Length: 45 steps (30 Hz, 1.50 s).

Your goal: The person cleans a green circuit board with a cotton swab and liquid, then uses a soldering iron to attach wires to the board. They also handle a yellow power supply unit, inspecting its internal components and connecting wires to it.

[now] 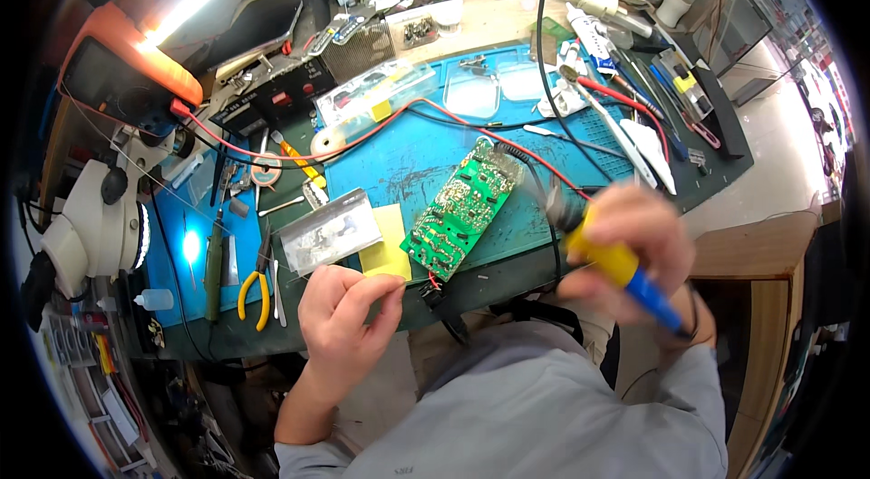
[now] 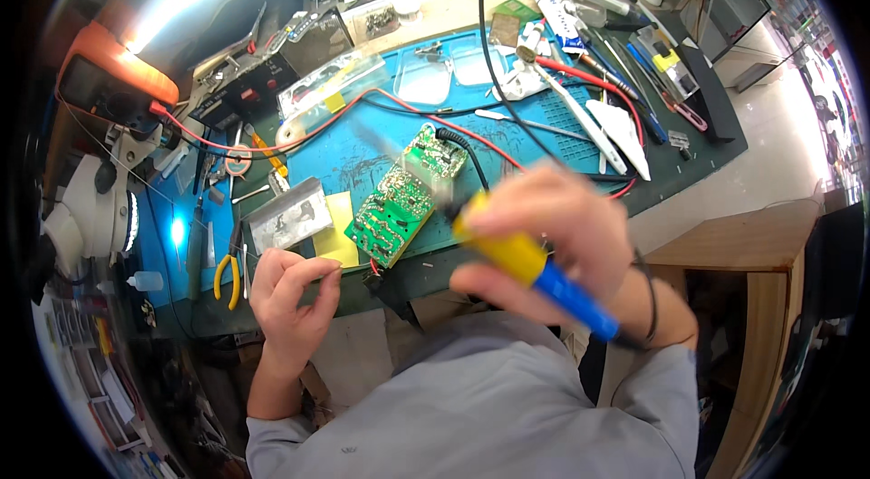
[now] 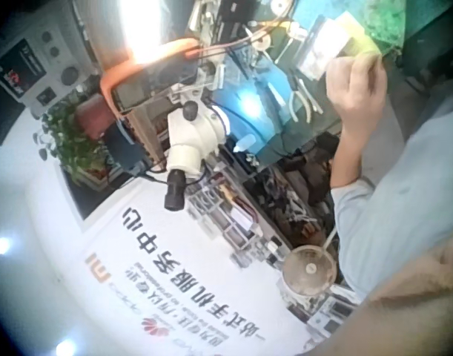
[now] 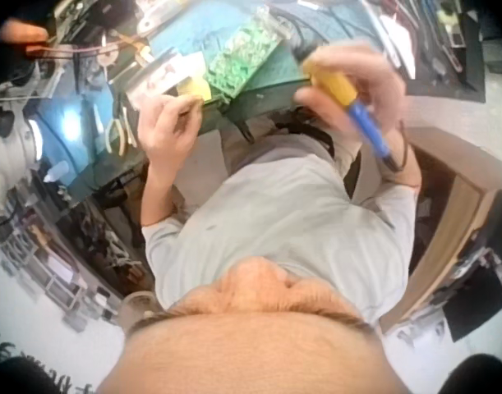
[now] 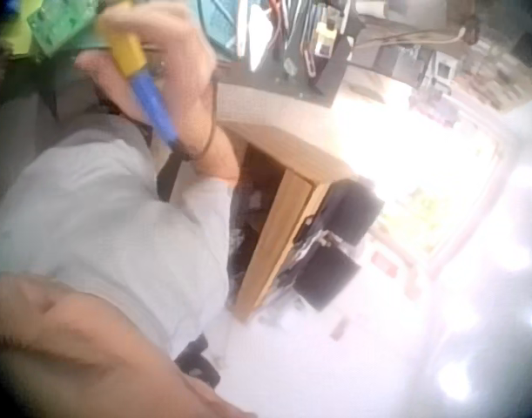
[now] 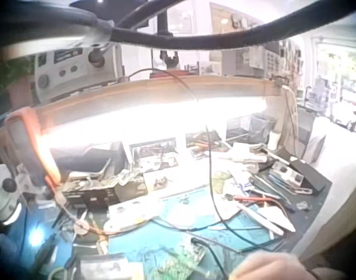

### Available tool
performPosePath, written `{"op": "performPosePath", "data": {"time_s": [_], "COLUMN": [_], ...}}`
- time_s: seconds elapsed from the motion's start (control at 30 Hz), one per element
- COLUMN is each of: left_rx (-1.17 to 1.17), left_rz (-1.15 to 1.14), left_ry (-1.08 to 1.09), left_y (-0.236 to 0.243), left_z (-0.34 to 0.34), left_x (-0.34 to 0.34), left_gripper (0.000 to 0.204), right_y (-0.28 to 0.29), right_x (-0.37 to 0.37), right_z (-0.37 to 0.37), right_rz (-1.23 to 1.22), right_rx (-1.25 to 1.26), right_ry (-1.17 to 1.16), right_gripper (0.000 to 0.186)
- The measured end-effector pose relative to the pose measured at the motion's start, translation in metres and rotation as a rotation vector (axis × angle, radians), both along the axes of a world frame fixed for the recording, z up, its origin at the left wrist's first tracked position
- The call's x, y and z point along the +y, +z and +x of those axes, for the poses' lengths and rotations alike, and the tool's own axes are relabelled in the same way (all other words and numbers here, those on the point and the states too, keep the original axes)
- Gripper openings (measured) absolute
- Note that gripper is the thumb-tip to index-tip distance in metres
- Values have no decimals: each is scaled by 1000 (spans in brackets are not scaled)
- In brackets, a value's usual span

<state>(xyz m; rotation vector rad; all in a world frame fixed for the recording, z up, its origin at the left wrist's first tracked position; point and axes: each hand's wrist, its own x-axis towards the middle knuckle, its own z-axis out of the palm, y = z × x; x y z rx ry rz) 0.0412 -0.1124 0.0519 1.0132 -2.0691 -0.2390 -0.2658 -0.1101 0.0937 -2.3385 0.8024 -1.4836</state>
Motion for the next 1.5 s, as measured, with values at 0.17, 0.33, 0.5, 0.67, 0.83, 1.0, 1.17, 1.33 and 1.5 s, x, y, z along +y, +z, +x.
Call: {"op": "performPosePath", "data": {"time_s": [0.17, 0.33, 0.5, 0.67, 0.83, 1.0, 1.17, 1.33, 1.5], "left_rx": [-84, -81, 8, 32, -24, -23, -22, -33, -41], "left_rz": [-7, 22, 86, 117, 173, 186, 177, 184, 203], "left_ry": [29, 25, -5, -98, -147, -191, -190, -211, -229], "left_y": [-1, -1, 4, -4, 3, 2, 1, 3, 4], "left_z": [1, -4, -12, -11, -8, -8, -7, -5, -4], "left_x": [14, 23, 5, -8, -12, -15, -20, -20, -24], "left_gripper": [28, 29, 31, 27, 23, 22, 26, 27, 27], "right_y": [-57, -74, -80, -85, -86, -85, -85, -85, -85], "right_x": [26, 17, 21, 20, 21, 20, 15, 16, 14], "right_z": [17, 23, 26, 24, 28, 32, 36, 37, 38], "right_rz": [230, 283, 156, 166, 155, 124, 96, 63, 65], "right_rx": [-288, -347, -362, -398, -381, -387, -393, -383, -375], "right_ry": [-17, 75, -32, -37, -65, -92, -96, -108, -106], "right_gripper": [36, 32, 18, 13, 12, 13, 16, 19, 20]}}
